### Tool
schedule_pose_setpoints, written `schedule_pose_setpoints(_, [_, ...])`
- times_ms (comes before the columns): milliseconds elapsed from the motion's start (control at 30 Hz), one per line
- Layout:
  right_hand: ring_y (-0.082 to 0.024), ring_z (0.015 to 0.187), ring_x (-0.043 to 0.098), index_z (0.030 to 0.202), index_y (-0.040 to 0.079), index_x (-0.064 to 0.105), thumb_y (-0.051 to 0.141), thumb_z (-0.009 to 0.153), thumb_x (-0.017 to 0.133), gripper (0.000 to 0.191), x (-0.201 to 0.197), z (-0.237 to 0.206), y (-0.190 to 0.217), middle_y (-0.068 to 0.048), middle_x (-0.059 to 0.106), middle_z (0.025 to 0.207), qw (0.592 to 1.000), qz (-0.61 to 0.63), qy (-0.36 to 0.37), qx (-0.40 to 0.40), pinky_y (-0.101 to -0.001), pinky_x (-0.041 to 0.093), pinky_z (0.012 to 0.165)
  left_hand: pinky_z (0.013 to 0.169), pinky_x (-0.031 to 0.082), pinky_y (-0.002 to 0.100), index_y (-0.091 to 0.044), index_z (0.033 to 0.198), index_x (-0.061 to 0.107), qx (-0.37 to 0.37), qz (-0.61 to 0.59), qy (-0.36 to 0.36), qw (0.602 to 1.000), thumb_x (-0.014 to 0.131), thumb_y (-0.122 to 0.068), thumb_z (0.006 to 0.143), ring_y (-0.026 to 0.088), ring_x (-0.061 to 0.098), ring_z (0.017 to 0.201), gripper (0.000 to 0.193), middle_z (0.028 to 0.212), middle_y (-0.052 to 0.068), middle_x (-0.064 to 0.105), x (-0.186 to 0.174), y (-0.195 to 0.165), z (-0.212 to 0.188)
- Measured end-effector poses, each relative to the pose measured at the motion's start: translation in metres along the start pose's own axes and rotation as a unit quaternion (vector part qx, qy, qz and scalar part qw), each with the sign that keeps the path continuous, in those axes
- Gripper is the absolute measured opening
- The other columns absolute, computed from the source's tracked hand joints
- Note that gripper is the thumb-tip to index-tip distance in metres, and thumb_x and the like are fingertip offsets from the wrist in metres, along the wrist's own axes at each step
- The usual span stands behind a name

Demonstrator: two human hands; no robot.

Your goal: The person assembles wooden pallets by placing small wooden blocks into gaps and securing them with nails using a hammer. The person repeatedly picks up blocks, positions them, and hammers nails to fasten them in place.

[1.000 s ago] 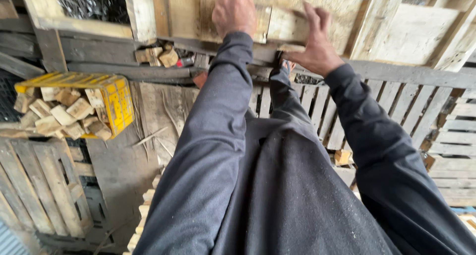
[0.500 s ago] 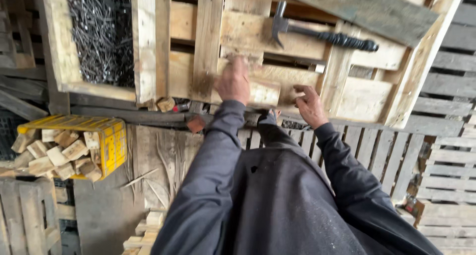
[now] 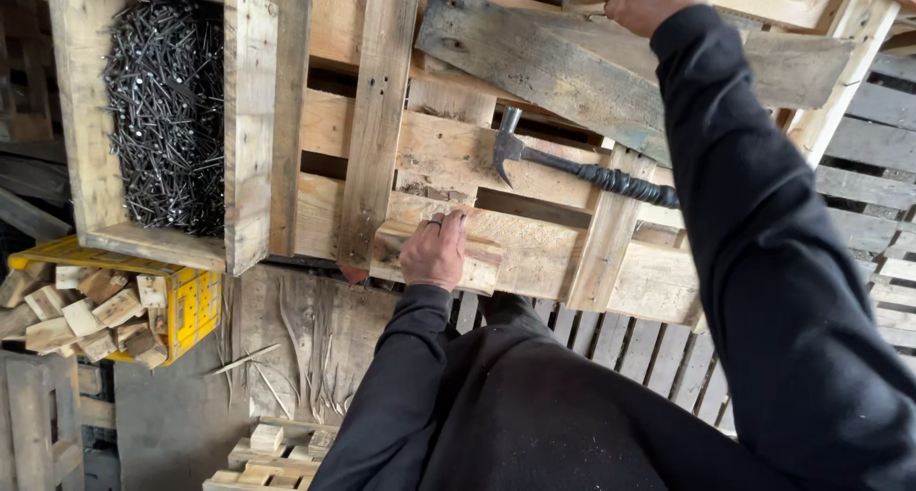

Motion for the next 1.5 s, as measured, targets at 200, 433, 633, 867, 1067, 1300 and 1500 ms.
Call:
schedule_pose_setpoints(200, [-0.025, 0.103, 0.072, 0.125, -0.002, 0.071, 0.005, 0.101, 0.074, 0.026, -0.033, -0.058, 0.008, -0.017, 0.075, 0.115, 0.942, 0.172, -0.202, -0.204, -0.0380, 0.061, 0.099, 0.063, 0.054, 0.037, -0.014, 0.114, 0.069, 0.024, -0.009, -0.043, 0.999, 0.065, -0.023, 0.101, 0.023, 0.064, 0.071, 0.016, 0.079, 0.004, 0.067, -0.006, -0.002, 0.003])
schedule_pose_setpoints(433, [-0.034, 0.132, 0.054, 0.153, 0.004, 0.046, 0.012, 0.080, 0.089, 0.085, 0.027, -0.286, 0.080, -0.020, 0.047, 0.141, 0.939, 0.289, -0.125, -0.135, -0.0499, 0.058, 0.110, 0.061, 0.051, 0.051, -0.017, 0.100, 0.070, -0.034, 0.032, -0.010, 0.999, 0.065, -0.027, 0.095, 0.033, 0.069, 0.080, 0.012, 0.086, 0.008, 0.072, 0.003, 0.002, -0.006])
schedule_pose_setpoints(633, [-0.038, 0.133, 0.045, 0.151, 0.007, 0.047, 0.007, 0.068, 0.082, 0.090, 0.118, -0.408, 0.144, -0.017, 0.047, 0.140, 0.967, 0.234, -0.055, -0.087, -0.0537, 0.045, 0.116, 0.060, 0.055, 0.039, -0.014, 0.110, 0.068, 0.014, -0.014, -0.018, 1.000, 0.061, -0.026, 0.106, 0.022, 0.068, 0.073, 0.015, 0.082, 0.006, 0.071, 0.034, 0.026, -0.023])
schedule_pose_setpoints(867, [-0.044, 0.129, 0.036, 0.149, 0.016, 0.046, 0.008, 0.064, 0.084, 0.094, 0.187, -0.406, 0.180, -0.017, 0.041, 0.140, 0.970, 0.211, -0.108, -0.050, -0.0578, 0.039, 0.112, 0.056, 0.057, 0.033, -0.015, 0.115, 0.067, 0.011, -0.012, 0.000, 1.000, 0.062, -0.025, 0.103, 0.016, 0.064, 0.066, 0.017, 0.076, 0.000, 0.068, 0.056, 0.038, -0.031])
schedule_pose_setpoints(1067, [-0.040, 0.131, 0.039, 0.155, 0.017, 0.041, 0.006, 0.069, 0.085, 0.097, 0.196, -0.403, 0.166, -0.017, 0.041, 0.140, 0.981, 0.135, -0.130, -0.045, -0.0554, 0.039, 0.114, 0.057, 0.056, 0.034, -0.016, 0.116, 0.066, -0.002, -0.023, 0.021, 1.000, 0.065, -0.024, 0.101, 0.016, 0.065, 0.070, 0.017, 0.078, -0.001, 0.068, 0.060, 0.035, -0.030])
schedule_pose_setpoints(1300, [-0.044, 0.128, 0.037, 0.154, 0.016, 0.036, 0.013, 0.066, 0.093, 0.104, 0.209, -0.398, 0.174, -0.022, 0.038, 0.139, 0.986, 0.107, -0.126, -0.012, -0.0575, 0.038, 0.111, 0.067, 0.059, 0.035, -0.018, 0.114, 0.063, 0.004, -0.016, -0.011, 1.000, 0.066, -0.026, 0.099, 0.018, 0.067, 0.081, 0.017, 0.083, 0.000, 0.070, 0.050, 0.025, -0.024])
schedule_pose_setpoints(1500, [-0.047, 0.128, 0.039, 0.157, 0.014, 0.035, 0.014, 0.065, 0.095, 0.111, 0.211, -0.401, 0.169, -0.022, 0.038, 0.141, 0.984, 0.106, -0.141, -0.018, -0.0579, 0.041, 0.107, 0.068, 0.060, 0.034, -0.018, 0.113, 0.064, 0.001, -0.055, -0.058, 0.997, 0.063, -0.029, 0.102, 0.016, 0.069, 0.083, 0.016, 0.088, 0.000, 0.071, 0.044, 0.017, -0.021])
Point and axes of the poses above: each hand's wrist, its own z-axis towards the middle knuckle, its own x-axis out of the palm, y = z × x, the point moved 3 cm from there along z, towards the middle knuckle
